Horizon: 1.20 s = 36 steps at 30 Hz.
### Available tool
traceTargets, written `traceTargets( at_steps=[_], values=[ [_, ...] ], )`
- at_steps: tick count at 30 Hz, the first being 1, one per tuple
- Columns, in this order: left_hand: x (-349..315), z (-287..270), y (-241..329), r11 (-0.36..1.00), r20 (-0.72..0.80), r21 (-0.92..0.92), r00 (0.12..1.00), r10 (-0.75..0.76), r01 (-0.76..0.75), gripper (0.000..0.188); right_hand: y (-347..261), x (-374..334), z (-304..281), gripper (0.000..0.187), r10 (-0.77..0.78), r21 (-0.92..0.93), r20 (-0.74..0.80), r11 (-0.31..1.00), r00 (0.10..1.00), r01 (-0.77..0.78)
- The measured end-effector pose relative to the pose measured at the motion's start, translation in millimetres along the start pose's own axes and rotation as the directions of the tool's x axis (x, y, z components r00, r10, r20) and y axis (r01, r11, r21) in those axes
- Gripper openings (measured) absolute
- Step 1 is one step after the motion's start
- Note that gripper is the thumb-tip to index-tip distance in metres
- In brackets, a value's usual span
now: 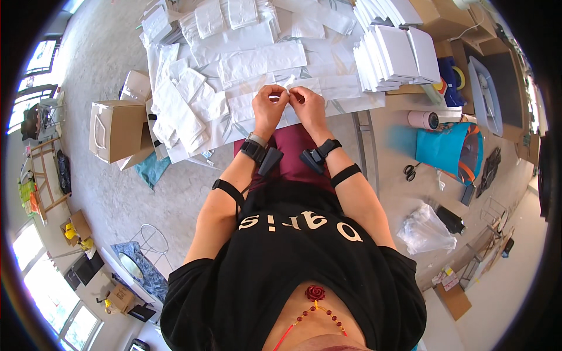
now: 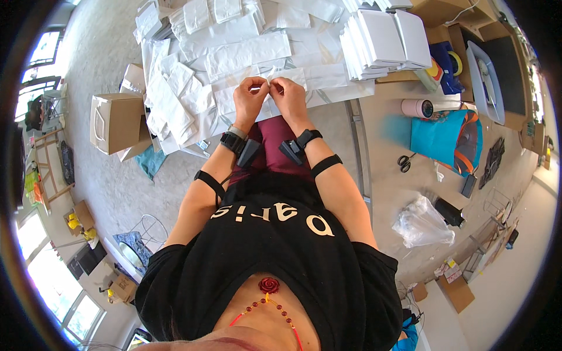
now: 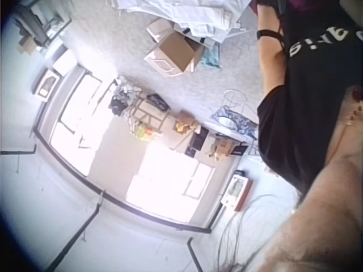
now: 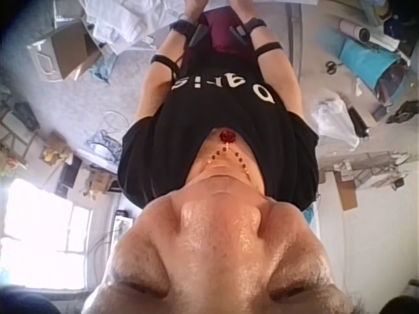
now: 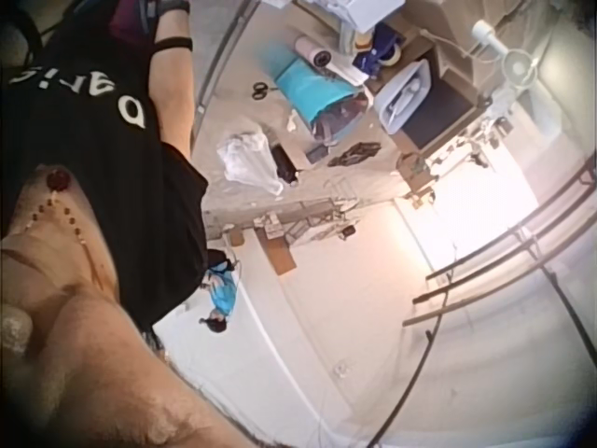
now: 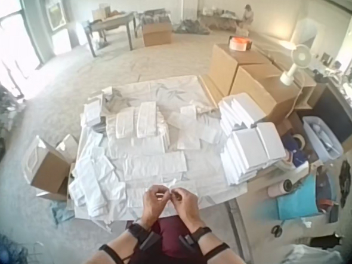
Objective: The person folds multiple long strips of white fabric by hand, pressing them flat on a table and stacking them.
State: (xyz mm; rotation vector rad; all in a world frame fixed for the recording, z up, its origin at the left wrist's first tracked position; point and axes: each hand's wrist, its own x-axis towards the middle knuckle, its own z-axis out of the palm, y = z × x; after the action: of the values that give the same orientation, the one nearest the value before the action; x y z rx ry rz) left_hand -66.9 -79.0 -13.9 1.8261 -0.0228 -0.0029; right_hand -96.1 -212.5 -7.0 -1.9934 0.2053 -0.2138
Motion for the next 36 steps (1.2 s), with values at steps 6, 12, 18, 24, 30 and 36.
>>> traceTargets(
  at_steps=[6,12,18,24,30,36],
  values=[
    [1.0,-1.6,1.1,0.999,-0.010,-0.002,0.998,0.055,-0.055,0.010,-2.2,-0.5,-2.3,0.012,-0.031,-0.002,-0.005,1.000,1.000,0.031],
    [5.3,-7.1,7.9,0.997,-0.012,0.028,0.998,0.068,-0.068,0.009,7.9,0.2,-4.2,0.011,0.002,-0.024,-0.028,1.000,1.000,-0.002],
    [4.9,-6.1,8.2,0.996,0.002,0.029,0.996,0.088,-0.088,0.009,-3.4,-2.9,-7.5,0.014,0.034,0.118,0.024,0.992,0.999,-0.036],
    [2.5,-2.4,10.7,0.997,0.064,0.044,0.996,0.062,-0.065,0.011,-4.6,-1.2,-10.2,0.013,0.045,0.103,0.008,0.994,0.999,-0.046],
    [3.1,-2.5,8.9,0.994,0.079,0.083,0.995,0.060,-0.066,0.012,-1.1,1.7,-7.2,0.010,-0.026,0.035,-0.031,0.999,0.999,0.027],
    [4.9,-1.7,3.2,0.996,0.016,0.031,0.997,0.079,-0.080,0.010,5.1,1.3,-4.6,0.010,-0.024,0.023,-0.043,0.999,0.999,0.025]
  ],
)
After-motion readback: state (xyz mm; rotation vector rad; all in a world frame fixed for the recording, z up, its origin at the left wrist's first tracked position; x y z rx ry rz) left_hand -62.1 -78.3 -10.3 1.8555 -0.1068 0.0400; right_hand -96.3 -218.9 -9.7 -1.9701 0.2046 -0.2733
